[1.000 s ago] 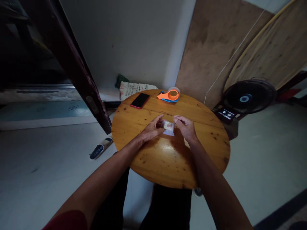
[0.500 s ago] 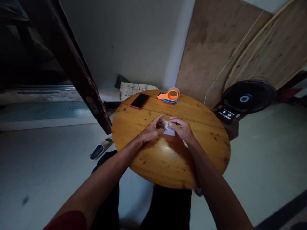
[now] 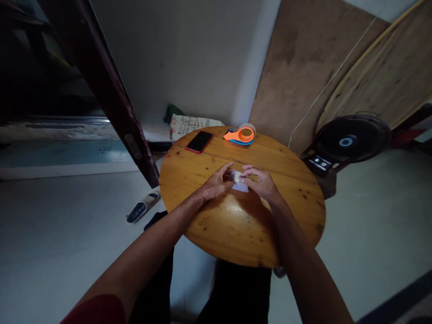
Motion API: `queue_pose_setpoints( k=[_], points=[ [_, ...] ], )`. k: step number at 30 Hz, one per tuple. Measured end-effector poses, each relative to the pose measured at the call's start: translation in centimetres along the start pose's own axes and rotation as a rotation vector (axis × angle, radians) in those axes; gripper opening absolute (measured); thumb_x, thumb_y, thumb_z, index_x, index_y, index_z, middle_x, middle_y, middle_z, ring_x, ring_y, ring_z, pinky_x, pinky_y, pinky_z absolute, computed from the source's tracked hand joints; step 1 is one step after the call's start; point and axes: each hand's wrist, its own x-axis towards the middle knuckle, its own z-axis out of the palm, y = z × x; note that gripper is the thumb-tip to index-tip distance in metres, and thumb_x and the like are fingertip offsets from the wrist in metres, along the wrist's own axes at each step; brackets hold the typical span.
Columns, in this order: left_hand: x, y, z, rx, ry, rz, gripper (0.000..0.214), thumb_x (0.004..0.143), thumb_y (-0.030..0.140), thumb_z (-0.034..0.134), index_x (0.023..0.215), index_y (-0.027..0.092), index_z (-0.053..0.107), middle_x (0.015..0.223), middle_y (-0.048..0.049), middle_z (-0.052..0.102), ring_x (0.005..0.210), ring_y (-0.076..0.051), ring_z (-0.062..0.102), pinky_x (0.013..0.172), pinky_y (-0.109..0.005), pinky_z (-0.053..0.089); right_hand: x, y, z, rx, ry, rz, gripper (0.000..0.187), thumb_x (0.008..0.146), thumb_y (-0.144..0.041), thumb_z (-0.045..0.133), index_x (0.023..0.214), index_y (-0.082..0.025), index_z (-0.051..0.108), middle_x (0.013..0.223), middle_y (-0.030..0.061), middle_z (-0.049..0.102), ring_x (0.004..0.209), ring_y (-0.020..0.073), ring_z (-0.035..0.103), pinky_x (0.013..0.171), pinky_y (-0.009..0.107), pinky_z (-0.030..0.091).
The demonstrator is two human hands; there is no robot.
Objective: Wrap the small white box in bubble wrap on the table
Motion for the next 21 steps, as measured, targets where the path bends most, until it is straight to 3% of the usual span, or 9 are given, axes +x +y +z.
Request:
queue_pose_setpoints(
  k=[7, 15, 21],
  points=[
    [0.0, 0.2, 0.1, -0.006, -0.007, -0.008, 0.082, 0.065, 0.013, 0.068, 0.141, 0.02, 0.038, 0.125, -0.011, 0.053, 0.107, -0.019, 0.056, 0.098, -0.039, 0.043, -0.2, 0.0, 0.6, -0.112, 0.091, -0.086, 0.014, 0.082, -0.028, 0.058, 0.075, -0.024, 0.07, 0.103, 0.006, 0.069, 0.099, 0.0215, 0.064, 0.093, 0.038, 0.046],
    [0.0, 0.2, 0.0, -0.003, 0.009, 0.008, 0.084, 0.062, 0.018, 0.075, 0.139, 0.016, 0.041, 0.13, -0.0155, 0.051, 0.121, -0.025, 0.049, 0.109, -0.044, 0.032, 0.0, -0.2, 0.4, 0.036, 0.262, 0.038, 0.017, 0.083, -0.034, 0.053, 0.08, -0.02, 0.063, 0.112, 0.0091, 0.065, 0.095, 0.0208, 0.063, 0.084, 0.035, 0.049],
    [-0.5, 1.1, 0.2, -0.022, -0.032, -0.032, 0.084, 0.067, 0.024, 0.074, 0.141, 0.014, 0.036, 0.126, -0.0158, 0.055, 0.114, -0.025, 0.055, 0.105, -0.045, 0.036, 0.2, -0.3, -0.2, 0.179, 0.339, 0.107, 0.02, 0.083, -0.04, 0.054, 0.082, -0.02, 0.061, 0.113, 0.0089, 0.065, 0.094, 0.0205, 0.063, 0.087, 0.036, 0.048]
  ],
)
